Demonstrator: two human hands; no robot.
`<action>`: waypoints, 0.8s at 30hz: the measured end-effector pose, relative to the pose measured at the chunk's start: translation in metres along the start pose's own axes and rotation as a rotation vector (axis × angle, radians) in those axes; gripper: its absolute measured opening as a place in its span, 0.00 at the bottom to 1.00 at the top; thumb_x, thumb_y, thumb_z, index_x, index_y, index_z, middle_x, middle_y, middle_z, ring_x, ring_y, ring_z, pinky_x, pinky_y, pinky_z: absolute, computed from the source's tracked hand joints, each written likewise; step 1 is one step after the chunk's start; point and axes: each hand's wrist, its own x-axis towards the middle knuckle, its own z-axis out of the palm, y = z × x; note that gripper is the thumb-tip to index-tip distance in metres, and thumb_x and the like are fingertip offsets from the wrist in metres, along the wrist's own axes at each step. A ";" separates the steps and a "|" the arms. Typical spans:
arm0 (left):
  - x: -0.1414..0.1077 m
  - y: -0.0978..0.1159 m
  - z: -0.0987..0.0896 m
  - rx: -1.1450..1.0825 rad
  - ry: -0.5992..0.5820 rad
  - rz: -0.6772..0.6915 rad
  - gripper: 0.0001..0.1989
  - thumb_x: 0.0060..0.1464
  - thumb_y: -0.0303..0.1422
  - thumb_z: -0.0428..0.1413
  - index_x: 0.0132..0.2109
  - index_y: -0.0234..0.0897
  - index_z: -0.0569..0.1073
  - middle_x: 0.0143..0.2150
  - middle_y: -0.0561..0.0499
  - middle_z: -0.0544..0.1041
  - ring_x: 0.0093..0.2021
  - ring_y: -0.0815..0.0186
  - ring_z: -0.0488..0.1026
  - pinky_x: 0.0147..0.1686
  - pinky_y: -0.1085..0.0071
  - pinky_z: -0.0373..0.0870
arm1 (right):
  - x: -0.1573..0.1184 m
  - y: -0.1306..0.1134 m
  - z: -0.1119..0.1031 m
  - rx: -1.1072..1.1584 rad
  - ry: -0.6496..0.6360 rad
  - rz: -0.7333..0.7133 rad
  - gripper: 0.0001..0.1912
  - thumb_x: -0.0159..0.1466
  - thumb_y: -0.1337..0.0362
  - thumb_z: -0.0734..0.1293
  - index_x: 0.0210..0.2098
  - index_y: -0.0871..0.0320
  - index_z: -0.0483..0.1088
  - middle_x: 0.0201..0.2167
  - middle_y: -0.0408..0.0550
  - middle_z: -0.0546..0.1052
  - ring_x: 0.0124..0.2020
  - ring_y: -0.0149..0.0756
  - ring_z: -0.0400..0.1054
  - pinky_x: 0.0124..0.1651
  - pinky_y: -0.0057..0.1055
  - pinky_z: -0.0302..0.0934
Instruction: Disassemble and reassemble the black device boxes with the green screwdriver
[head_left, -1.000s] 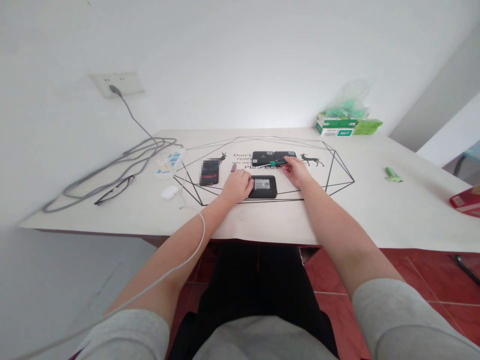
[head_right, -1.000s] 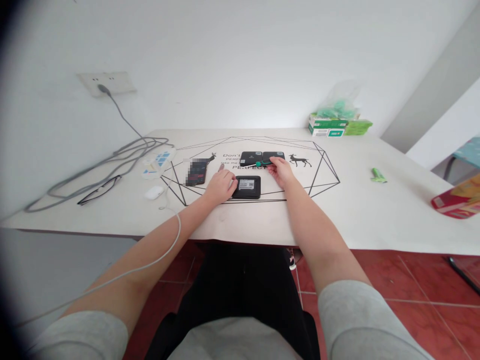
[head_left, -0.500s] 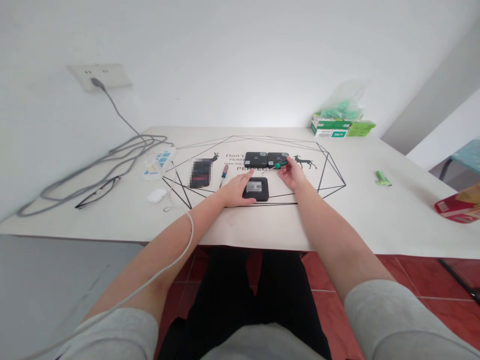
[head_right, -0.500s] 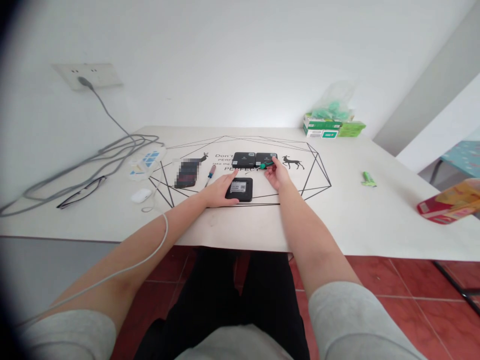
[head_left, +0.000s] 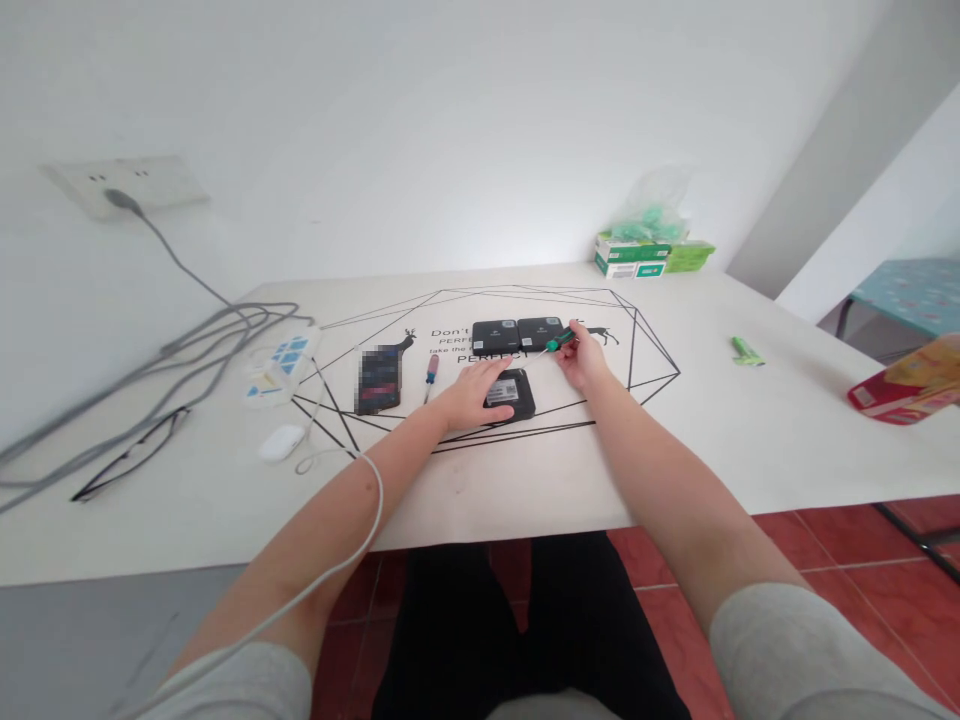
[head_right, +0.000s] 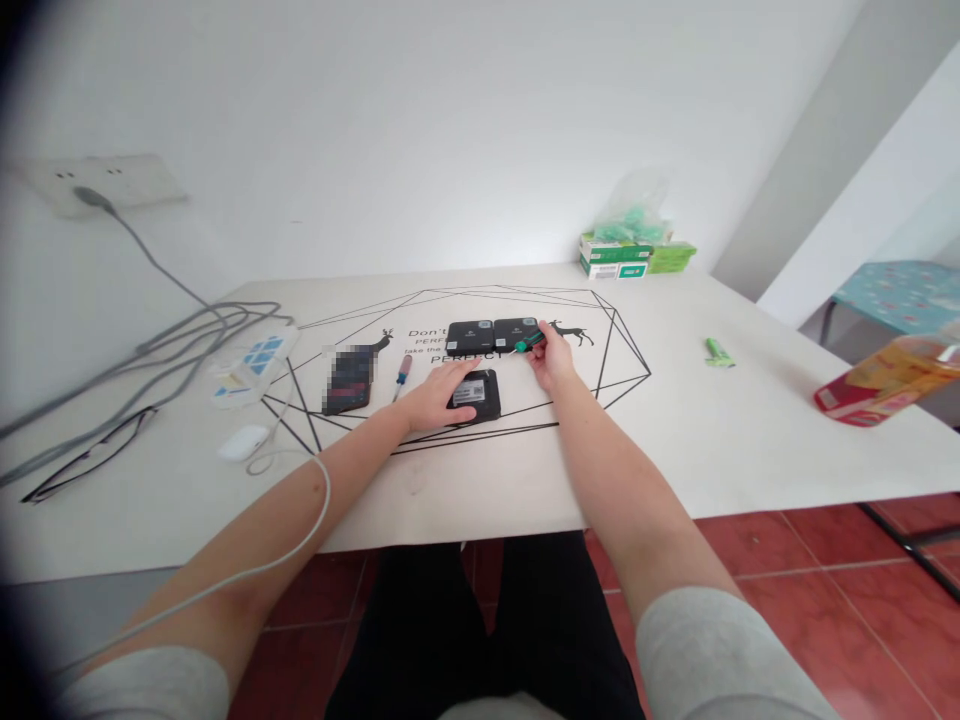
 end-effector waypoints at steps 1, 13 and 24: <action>0.001 0.000 0.001 -0.016 -0.004 0.005 0.45 0.63 0.53 0.57 0.78 0.36 0.55 0.76 0.33 0.63 0.75 0.40 0.60 0.73 0.42 0.55 | 0.000 -0.001 0.000 0.005 0.021 -0.021 0.20 0.67 0.56 0.73 0.27 0.53 0.60 0.15 0.31 0.59 0.15 0.23 0.49 0.18 0.23 0.56; -0.007 -0.001 0.004 -0.055 -0.038 0.056 0.47 0.61 0.53 0.61 0.78 0.39 0.55 0.78 0.35 0.58 0.77 0.40 0.55 0.75 0.41 0.50 | -0.002 0.007 0.009 -0.061 0.170 -0.155 0.13 0.66 0.62 0.68 0.27 0.54 0.64 0.16 0.34 0.61 0.15 0.23 0.51 0.15 0.23 0.54; -0.008 0.016 -0.003 0.000 -0.104 -0.036 0.49 0.59 0.53 0.61 0.78 0.38 0.54 0.80 0.34 0.53 0.80 0.40 0.49 0.76 0.42 0.45 | -0.011 0.003 0.016 -0.083 0.157 -0.198 0.17 0.66 0.57 0.69 0.24 0.56 0.66 0.17 0.35 0.63 0.15 0.21 0.48 0.15 0.21 0.52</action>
